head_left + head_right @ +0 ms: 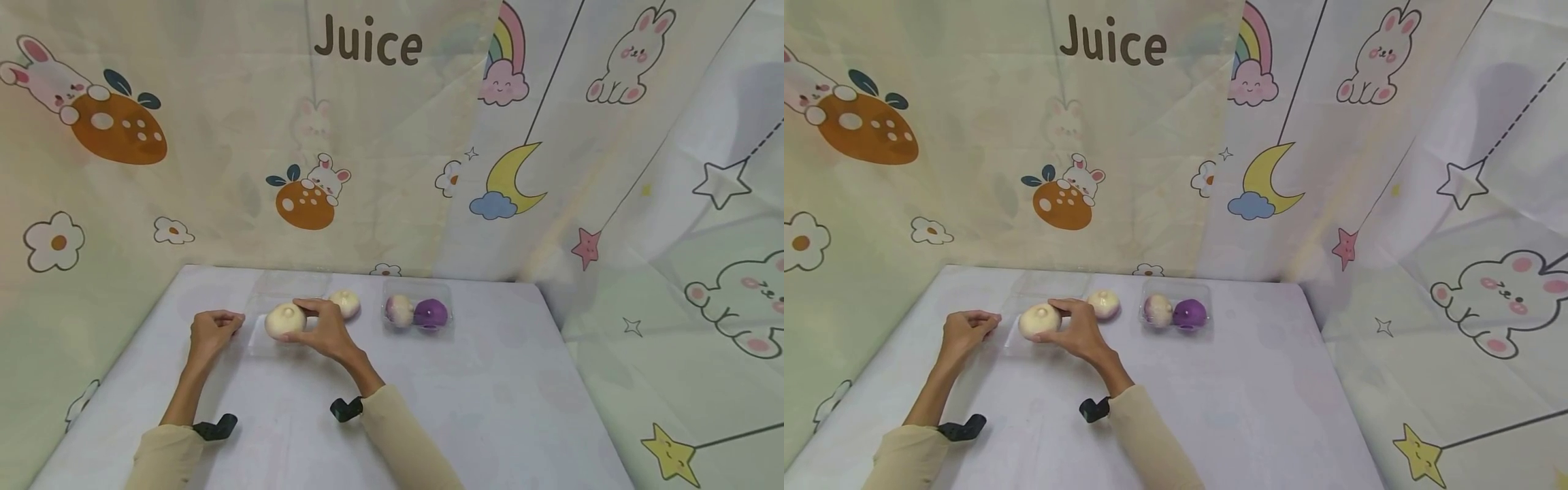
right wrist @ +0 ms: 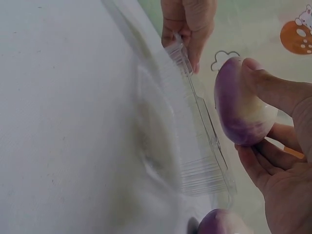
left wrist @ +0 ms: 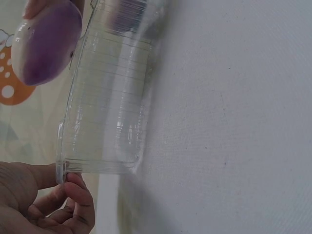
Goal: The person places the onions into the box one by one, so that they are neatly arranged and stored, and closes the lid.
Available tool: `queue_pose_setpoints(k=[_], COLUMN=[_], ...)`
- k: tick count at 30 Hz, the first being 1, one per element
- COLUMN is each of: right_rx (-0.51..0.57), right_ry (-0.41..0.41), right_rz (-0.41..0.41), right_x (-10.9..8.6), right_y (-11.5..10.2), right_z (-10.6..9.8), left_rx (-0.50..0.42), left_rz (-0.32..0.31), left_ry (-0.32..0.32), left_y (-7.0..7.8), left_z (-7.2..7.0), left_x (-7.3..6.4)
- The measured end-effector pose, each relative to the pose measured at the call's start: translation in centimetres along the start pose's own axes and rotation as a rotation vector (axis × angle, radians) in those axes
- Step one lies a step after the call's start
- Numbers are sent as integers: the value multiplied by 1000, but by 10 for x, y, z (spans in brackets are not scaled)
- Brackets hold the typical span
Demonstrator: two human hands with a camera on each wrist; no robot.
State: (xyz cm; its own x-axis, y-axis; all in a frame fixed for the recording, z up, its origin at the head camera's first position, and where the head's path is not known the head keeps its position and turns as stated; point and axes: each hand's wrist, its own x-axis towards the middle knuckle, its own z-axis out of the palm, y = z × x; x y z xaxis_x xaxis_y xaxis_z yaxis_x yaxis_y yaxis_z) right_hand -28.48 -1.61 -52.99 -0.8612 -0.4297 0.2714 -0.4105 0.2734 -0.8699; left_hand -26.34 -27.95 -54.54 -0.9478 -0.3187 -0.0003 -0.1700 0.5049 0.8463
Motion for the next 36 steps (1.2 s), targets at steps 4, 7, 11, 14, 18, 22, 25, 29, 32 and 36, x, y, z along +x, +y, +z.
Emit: queue_pose_setpoints(k=[4,7,11,14,18,22,25,29,32,36], right_rx=[-2,-7,-27,-38,-40,-53,-68,-93,-94,-81], right_ry=[-11,-14,-19,-28,-30,-30,-35,-38,-42,-53], right_rz=[-1,-4,1,3,0,-5,-8,-2,9,20], right_x=[2,4,6,6,6,6,6,8,10,14], right_y=[-2,-4,-5,-5,-5,-4,-4,-5,-7,-8], right_z=[2,4,6,9,11,14,17,19,20,22], left_rx=[-7,-13,-15,-11,-9,-10,-14,-20,-24,-31], left_rz=[-3,0,-4,-4,3,7,3,2,6,16], left_ry=[2,4,6,12,13,12,14,11,8,4], left_y=[0,0,1,1,0,-2,-3,-4,-3,-2], left_z=[0,0,0,0,0,-1,0,0,0,0], left_x=[-1,0,-1,-1,0,0,0,1,2,1])
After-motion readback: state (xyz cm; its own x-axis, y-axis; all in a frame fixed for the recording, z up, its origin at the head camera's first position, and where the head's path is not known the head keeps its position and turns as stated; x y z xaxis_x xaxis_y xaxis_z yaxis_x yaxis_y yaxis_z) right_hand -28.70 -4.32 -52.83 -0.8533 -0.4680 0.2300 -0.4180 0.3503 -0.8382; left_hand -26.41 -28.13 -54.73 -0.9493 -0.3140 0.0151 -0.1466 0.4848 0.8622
